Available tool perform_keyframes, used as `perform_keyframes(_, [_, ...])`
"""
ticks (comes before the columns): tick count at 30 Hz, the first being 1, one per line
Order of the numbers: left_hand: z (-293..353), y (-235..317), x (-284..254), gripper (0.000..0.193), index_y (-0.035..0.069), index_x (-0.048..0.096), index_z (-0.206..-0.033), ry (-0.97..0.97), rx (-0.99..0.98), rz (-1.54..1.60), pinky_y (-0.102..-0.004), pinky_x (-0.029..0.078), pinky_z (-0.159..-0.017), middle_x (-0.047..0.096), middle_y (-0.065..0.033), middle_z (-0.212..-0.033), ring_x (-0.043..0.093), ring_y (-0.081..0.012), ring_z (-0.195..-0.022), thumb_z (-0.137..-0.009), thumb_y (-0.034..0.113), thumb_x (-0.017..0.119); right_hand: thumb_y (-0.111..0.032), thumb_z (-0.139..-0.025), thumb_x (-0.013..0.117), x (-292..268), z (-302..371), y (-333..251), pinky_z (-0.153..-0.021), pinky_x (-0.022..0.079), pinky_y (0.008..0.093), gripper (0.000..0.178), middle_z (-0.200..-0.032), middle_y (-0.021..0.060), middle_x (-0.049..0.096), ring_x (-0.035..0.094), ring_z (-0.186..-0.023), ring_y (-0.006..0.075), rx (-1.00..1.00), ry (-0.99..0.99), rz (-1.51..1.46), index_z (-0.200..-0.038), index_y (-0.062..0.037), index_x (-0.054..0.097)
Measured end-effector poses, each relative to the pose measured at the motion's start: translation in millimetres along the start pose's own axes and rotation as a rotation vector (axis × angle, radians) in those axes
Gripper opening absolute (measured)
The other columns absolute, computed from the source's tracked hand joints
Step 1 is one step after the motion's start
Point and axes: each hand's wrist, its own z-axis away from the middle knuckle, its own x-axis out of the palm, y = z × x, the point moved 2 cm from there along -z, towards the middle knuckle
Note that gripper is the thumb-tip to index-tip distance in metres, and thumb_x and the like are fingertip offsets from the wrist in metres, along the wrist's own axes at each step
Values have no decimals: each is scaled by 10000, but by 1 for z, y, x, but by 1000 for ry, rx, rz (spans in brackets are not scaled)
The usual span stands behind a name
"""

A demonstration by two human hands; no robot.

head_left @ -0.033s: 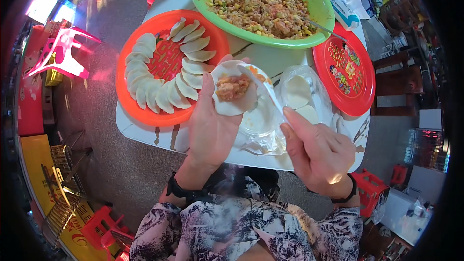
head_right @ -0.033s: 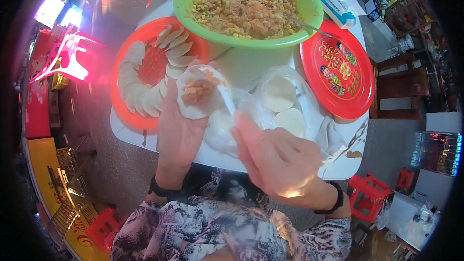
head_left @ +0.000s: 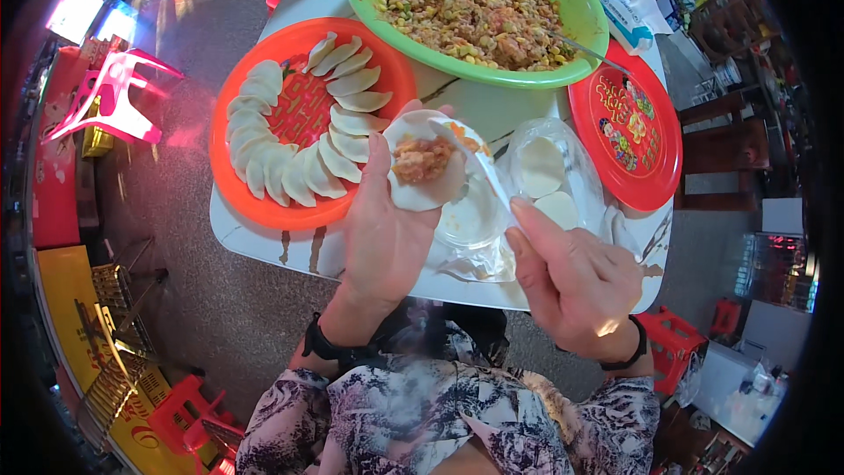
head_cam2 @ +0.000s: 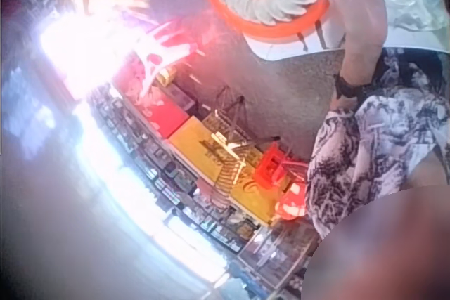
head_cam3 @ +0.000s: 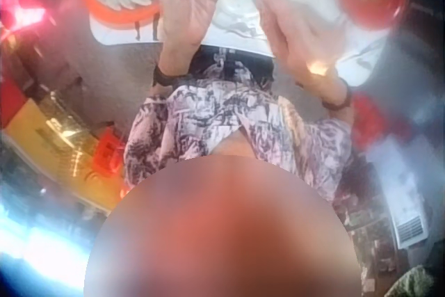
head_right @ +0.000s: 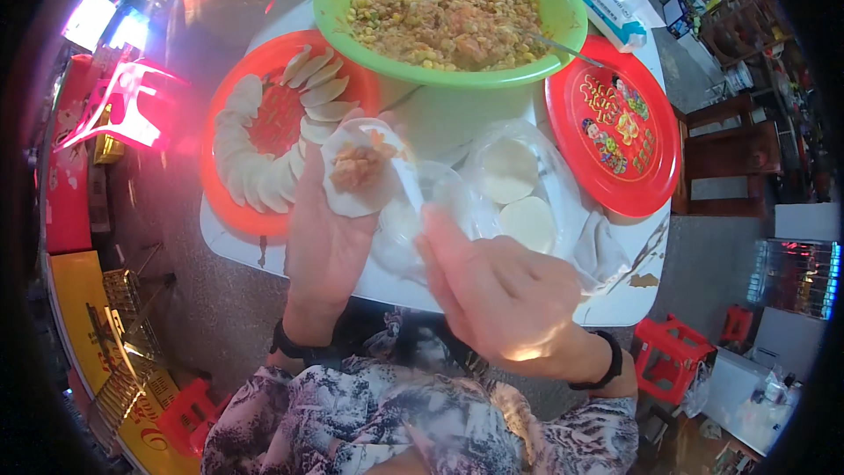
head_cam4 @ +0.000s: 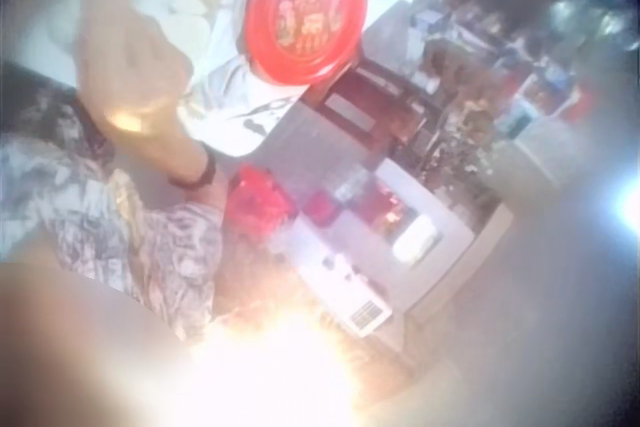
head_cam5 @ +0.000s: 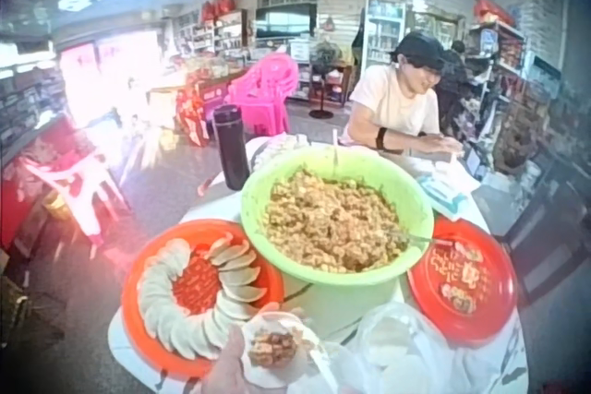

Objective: Preparing and folding dumplings by hand using wrappers and filling.

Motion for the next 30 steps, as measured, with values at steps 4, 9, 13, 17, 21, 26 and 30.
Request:
perform_keyframes(4, [0, -1, -3, 514, 51, 340, -1428, -11, 9, -67, -399, 340, -1122, 445, -150, -1410, 425, -241, -1329, -1064, 402, 249, 3, -781, 749, 8, 2, -8, -426, 390, 273, 372, -592, 51, 565, 517, -450, 146, -47, -37, -79, -1142, 25, 659])
perform_keyframes(9, [-2, -3, -6, 527, 50, 330, -1438, 15, -36, -39, -406, 353, -1113, 449, -150, -1407, 431, -248, -1325, -1062, 411, 253, 0, -775, 754, 2, 0, -2, -425, 381, 266, 357, -598, 51, 573, 508, -449, 143, -38, -46, -31, -1122, 16, 674])
perform_keyframes(13, [0, 0, -4, 525, 49, 330, -1439, 53, -12, 67, -410, 354, -1112, 444, -155, -1411, 431, -257, -1326, -1063, 406, 250, -4, -760, 764, -13, -9, -3, -424, 372, 265, 353, -595, 49, 574, 499, -449, 139, 34, -25, 6, -1104, 7, 687])
perform_keyframes(17, [0, -2, -3, 519, 49, 336, -1436, 1, -31, 34, -416, 340, -1121, 428, -158, -1428, 433, -257, -1324, -1062, 400, 253, -2, -764, 760, -2, -6, -6, -425, 374, 264, 345, -596, 52, 578, 499, -447, 139, -13, 36, -58, -1101, 11, 687])
perform_keyframes(21, [-1, -6, -4, 547, -2, 306, -1451, -10, -37, 31, -457, 312, -1145, 404, -186, -1460, 382, -314, -1364, -1059, 379, 283, 10, -770, 749, -4, -4, -6, -423, 371, 260, 328, -605, 53, 589, 497, -441, 135, 6, -5, -55, -1092, 17, 687])
perform_keyframes(26, [1, -7, -3, 556, 0, 310, -1448, -29, -75, 96, -457, 308, -1150, 388, -191, -1471, 374, -319, -1369, -1053, 392, 297, 7, -774, 747, -9, -3, -9, -418, 360, 262, 323, -590, 41, 573, 498, -442, 131, 28, -6, -19, -1091, 18, 687])
perform_keyframes(30, [0, -10, -7, 554, -7, 312, -1442, -30, -108, 233, -460, 300, -1155, 371, -201, -1480, 359, -327, -1378, -1053, 387, 303, -8, -782, 747, -5, 2, -10, -420, 364, 264, 317, -575, 37, 558, 482, -429, 133, 25, -29, 12, -1094, 12, 689])
